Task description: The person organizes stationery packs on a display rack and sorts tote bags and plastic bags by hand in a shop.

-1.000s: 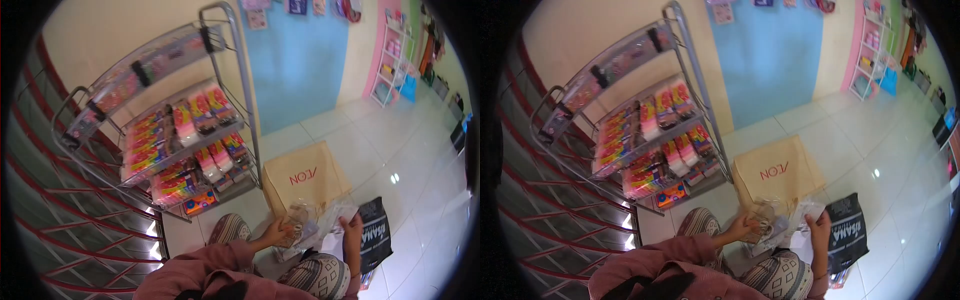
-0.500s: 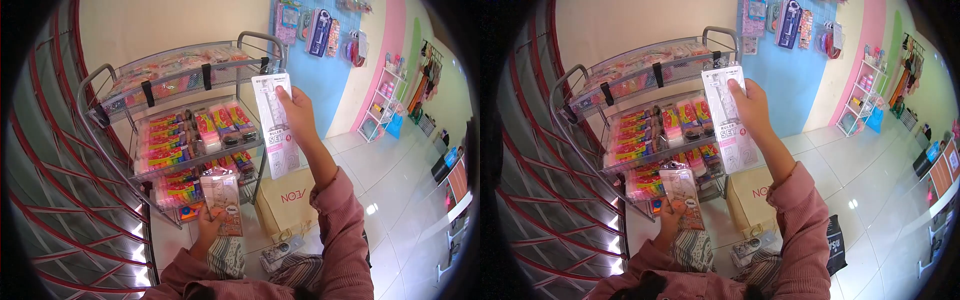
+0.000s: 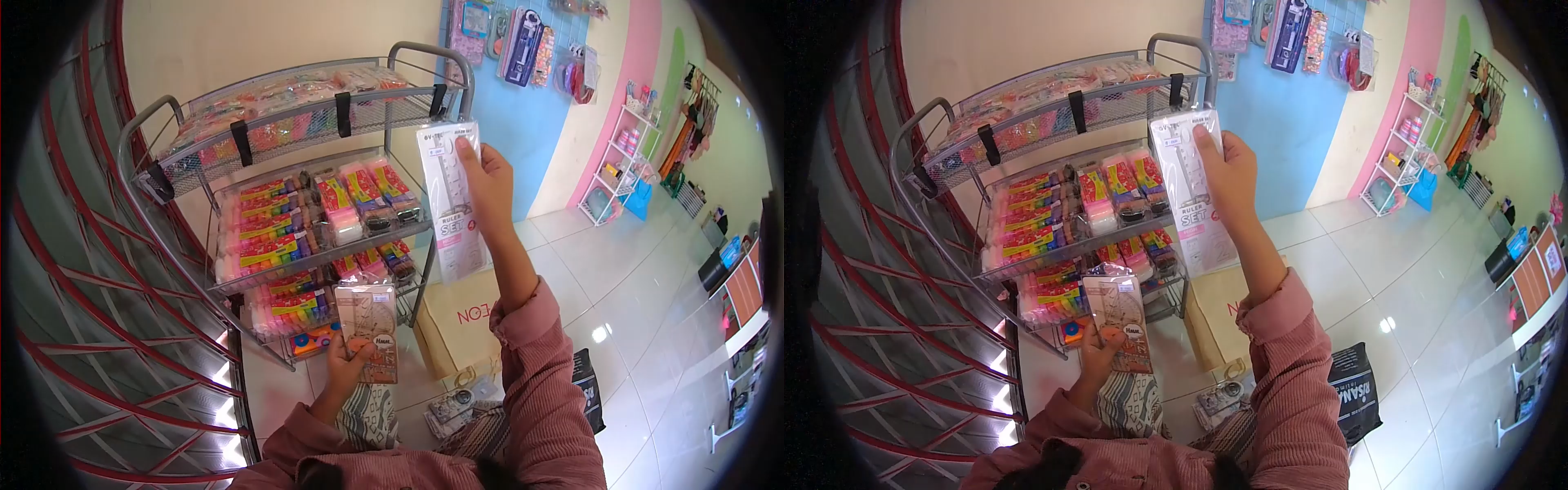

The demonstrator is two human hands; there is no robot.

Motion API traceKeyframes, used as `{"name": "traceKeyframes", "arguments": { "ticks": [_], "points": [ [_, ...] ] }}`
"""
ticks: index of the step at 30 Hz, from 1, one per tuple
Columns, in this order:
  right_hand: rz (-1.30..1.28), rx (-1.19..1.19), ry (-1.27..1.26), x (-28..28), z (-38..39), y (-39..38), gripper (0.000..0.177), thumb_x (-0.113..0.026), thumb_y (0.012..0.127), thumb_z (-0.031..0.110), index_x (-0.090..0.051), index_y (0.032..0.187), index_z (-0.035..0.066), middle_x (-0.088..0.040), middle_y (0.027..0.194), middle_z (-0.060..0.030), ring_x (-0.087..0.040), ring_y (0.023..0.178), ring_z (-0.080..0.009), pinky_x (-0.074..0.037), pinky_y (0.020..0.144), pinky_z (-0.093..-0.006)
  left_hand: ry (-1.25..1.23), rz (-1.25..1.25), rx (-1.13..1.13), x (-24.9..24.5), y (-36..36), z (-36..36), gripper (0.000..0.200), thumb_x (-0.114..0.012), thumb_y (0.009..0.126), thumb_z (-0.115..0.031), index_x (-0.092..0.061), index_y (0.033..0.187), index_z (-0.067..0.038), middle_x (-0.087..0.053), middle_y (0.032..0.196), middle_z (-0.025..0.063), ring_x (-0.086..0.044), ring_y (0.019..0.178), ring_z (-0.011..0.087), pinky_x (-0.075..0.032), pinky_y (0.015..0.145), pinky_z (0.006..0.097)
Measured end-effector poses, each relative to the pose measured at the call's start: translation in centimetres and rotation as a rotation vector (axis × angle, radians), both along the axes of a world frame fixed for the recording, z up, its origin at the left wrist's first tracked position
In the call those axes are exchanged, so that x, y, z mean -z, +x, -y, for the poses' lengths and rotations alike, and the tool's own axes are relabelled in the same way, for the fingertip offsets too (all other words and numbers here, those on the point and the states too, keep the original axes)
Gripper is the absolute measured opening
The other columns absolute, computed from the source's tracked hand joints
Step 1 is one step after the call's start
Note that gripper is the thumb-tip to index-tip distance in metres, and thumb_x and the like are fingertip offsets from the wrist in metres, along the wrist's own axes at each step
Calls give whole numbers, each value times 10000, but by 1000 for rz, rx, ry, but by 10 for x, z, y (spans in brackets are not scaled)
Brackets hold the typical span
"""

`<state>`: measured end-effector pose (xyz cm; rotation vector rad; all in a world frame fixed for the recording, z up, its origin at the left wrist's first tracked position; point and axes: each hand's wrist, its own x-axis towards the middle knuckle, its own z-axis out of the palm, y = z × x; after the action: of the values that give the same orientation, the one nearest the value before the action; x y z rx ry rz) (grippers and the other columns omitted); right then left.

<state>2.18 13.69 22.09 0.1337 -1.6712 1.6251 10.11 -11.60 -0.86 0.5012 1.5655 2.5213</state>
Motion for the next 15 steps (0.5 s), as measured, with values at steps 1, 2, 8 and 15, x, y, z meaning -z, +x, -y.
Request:
{"name": "traceKeyframes", "arguments": {
  "ticks": [1, 2, 8, 15],
  "points": [
    [13, 28, 36, -5, -1, 3, 299, -628, 891, 293, -635, 810, 5, -608, 659, 4, -481, 530, -21, -369, 472, -205, -4, 15, 2, 1, 2, -1, 415, -650, 847, -36, -440, 1204, -4, -596, 1071, 77, -592, 961, 136, -492, 829, 265],
    [14, 44, 38, -13, 2, 9, 307, -631, 888, 295, -635, 794, 3, -603, 647, 2, -479, 527, -22, -363, 469, -208, -19, 1, 9, 2, 3, -1, 414, -648, 848, -33, -440, 1205, -4, -596, 1070, 77, -592, 956, 134, -493, 827, 264],
    [84, 146, 129, -23, -7, 6, 355, -641, 866, 321, -640, 753, -15, -586, 594, -16, -478, 504, -45, -361, 463, -234, -50, -8, -7, 8, 13, -1, 404, -634, 850, -17, -441, 1204, 0, -595, 1066, 75, -589, 939, 125, -499, 816, 265],
    [191, 174, 190, -29, -10, 0, 425, -637, 841, 393, -670, 835, -32, -618, 610, -72, -547, 514, -113, -417, 496, -279, -67, -7, -15, 5, 16, 7, 380, -627, 853, -15, -454, 1192, 4, -595, 1069, 73, -586, 946, 124, -493, 814, 261]
  ]
}}
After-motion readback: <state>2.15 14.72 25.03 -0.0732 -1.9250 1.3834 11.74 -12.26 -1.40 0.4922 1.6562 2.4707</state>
